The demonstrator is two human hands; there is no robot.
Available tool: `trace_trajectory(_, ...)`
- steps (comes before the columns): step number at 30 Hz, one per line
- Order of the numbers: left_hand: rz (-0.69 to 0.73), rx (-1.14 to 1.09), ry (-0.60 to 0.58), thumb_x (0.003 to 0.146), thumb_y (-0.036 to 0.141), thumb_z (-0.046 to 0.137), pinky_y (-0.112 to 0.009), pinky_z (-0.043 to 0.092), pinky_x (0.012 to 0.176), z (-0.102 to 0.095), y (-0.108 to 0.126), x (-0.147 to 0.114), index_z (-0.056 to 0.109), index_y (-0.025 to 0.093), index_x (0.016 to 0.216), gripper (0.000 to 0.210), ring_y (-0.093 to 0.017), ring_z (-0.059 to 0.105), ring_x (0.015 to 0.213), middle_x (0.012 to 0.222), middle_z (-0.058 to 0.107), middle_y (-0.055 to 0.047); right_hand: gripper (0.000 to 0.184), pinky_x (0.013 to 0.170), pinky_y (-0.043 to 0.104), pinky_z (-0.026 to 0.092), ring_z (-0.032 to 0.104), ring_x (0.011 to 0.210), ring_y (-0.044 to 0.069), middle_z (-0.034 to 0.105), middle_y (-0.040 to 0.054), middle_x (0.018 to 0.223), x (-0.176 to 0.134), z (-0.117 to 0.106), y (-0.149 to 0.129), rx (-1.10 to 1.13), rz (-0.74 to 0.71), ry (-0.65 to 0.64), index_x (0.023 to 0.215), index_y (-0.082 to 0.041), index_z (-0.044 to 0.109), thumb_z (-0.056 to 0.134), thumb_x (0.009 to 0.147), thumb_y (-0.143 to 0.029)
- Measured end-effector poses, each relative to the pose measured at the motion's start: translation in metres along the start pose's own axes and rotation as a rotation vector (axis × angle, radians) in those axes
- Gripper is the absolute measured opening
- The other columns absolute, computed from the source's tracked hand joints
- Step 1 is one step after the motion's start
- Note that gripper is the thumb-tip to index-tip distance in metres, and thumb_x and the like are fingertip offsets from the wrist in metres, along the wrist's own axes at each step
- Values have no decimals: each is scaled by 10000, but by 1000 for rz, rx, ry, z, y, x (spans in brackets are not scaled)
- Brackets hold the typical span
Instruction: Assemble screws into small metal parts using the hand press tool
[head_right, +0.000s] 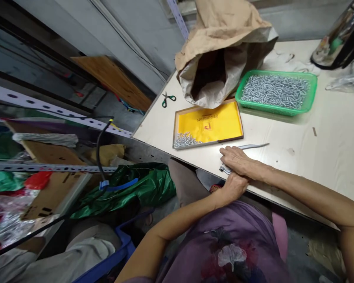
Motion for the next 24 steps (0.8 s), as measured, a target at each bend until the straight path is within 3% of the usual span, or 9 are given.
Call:
trace_trajectory(3, 55, 35, -35, 826, 81, 493, -398, 570, 798, 10, 3, 4, 722, 118, 847, 233, -259, 679, 798, 838, 714, -134, 193, 741, 363, 381, 538, 915, 239, 633, 89, 968, 12, 7, -3, -18, -59, -4, 815, -223, 665, 493, 875, -160)
trace_trajectory(6, 89, 0, 40, 875, 128, 467, -381, 573, 786, 11, 8, 9, 705, 160, 935, 247, -237, 668, 808, 890, 713, -108, 183, 716, 341, 403, 564, 815, 212, 623, 77, 853, 17, 6, -3, 14, -79, -8, 768, -201, 633, 498, 876, -141)
trace_trajectory(8, 115, -22, 95, 928, 167, 426, -366, 568, 813, 3, 9, 6, 678, 204, 1049, 282, -218, 657, 869, 963, 707, -87, 176, 696, 315, 427, 573, 748, 187, 621, 63, 812, 16, -9, 1, 103, -56, 66, 789, -195, 614, 480, 888, -140)
trace_trajectory(11, 145, 10, 182, 980, 213, 376, -381, 531, 919, -34, -5, -12, 635, 238, 1163, 318, -199, 619, 1013, 1060, 684, -82, 187, 641, 286, 459, 583, 680, 166, 631, 55, 804, 3, -59, 26, 274, 39, 356, 851, -206, 587, 418, 930, -193)
trace_trajectory(13, 73, 86, 294, 985, 211, 375, -424, 500, 966, -79, -36, -27, 646, 209, 1143, 314, -209, 594, 1049, 1061, 676, -102, 165, 600, 291, 470, 583, 644, 168, 633, 57, 794, -14, -99, 57, 295, 123, 575, 851, -219, 564, 429, 935, -264)
trace_trajectory(15, -145, 203, 407, 979, 194, 387, -432, 497, 935, -132, -84, -39, 677, 165, 1046, 299, -221, 579, 1005, 1018, 668, -116, 153, 612, 329, 476, 580, 645, 192, 629, 62, 780, -34, -132, 96, 161, 294, 728, 809, -238, 542, 467, 913, -322)
trace_trajectory(18, -507, 348, 427, 954, 186, 450, -387, 494, 858, -192, -154, -45, 704, 152, 919, 258, -237, 533, 960, 940, 634, -119, 277, 707, 450, 471, 600, 822, 310, 618, 134, 854, -54, -150, 145, 4, 563, 683, 889, -244, 576, 371, 933, -425)
trace_trajectory(21, -627, 410, 293, 934, 168, 481, -334, 475, 817, -209, -192, -34, 710, 147, 870, 238, -241, 487, 998, 951, 614, -117, 537, 683, 511, 456, 572, 915, 395, 573, 193, 1022, -67, -145, 152, -70, 621, 609, 1135, -236, 579, 182, 949, -546)
trace_trajectory(24, -632, 439, 153, 920, 121, 471, -322, 462, 798, -202, -206, -23, 705, 128, 828, 251, -248, 473, 1024, 965, 607, -134, 518, 655, 481, 495, 605, 808, 335, 606, 158, 982, -72, -119, 117, -14, 450, 569, 1109, -241, 582, 180, 967, -536)
Point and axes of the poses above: each hand's wrist, its own x-axis towards the middle knuckle, its own z-axis out of the palm, y = z × x, the point moved 7 cm from there along x, towards the middle knuckle
